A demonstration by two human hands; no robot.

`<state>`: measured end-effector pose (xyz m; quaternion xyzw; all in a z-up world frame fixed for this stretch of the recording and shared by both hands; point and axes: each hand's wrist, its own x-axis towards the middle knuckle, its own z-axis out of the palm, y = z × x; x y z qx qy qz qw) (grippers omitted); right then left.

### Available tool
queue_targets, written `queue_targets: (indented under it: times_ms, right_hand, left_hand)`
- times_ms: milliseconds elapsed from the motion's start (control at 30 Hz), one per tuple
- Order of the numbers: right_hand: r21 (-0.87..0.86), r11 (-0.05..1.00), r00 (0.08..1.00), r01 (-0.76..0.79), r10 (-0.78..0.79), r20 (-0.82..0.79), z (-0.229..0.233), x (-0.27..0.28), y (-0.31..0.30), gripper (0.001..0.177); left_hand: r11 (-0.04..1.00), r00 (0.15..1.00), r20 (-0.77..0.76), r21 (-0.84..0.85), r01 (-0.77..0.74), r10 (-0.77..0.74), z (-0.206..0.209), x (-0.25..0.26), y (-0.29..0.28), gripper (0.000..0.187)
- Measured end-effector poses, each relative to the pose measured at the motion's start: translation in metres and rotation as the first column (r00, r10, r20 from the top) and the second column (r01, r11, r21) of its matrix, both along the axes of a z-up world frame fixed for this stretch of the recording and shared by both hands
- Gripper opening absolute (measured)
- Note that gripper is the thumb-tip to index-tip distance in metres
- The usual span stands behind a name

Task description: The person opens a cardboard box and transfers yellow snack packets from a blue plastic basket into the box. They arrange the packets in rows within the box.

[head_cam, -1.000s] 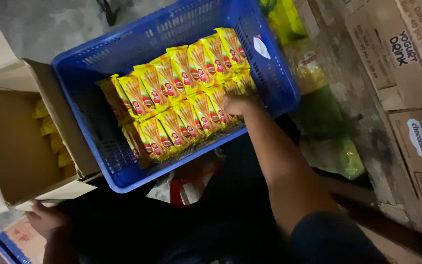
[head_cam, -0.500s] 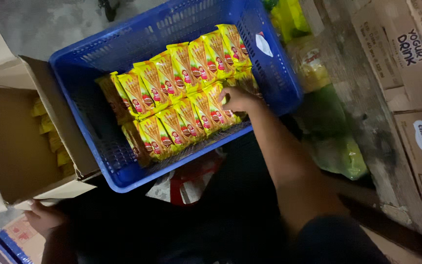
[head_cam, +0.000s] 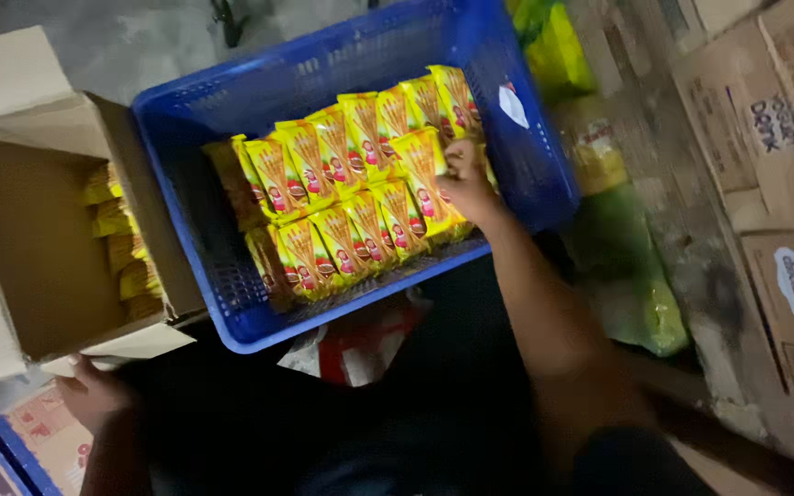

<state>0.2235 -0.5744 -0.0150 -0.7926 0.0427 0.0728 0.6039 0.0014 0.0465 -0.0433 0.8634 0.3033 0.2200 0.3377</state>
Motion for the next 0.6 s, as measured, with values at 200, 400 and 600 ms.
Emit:
queue_targets:
  times_ms: [200,400,600]
  right_hand:
    - [0.445,0.785,0.837,0.431,-0.164,-0.522,0.027,-0.017,0.039,0.04]
    - [0.948,0.279,0.776,0.153,0.56,-0.29,0.109,-0.037,0.124,0.05]
    - [0.646,0.669,0.822,-0.366,0.558,-0.112,0.128,-0.034,0.208,0.086]
  left_hand:
    - [0.99,0.995,-0.099,-0.138,-0.043,0.03,0.006,0.004,-0.008,0.045]
    - [0.922,0.895,-0.313,-0.122,-0.369,0.317,0.02,0.01,-0.031,0.04]
    - [0.947,0.85,-0.473,-0.092,-0.308,0.231,0.043,0.013,-0.033,0.062]
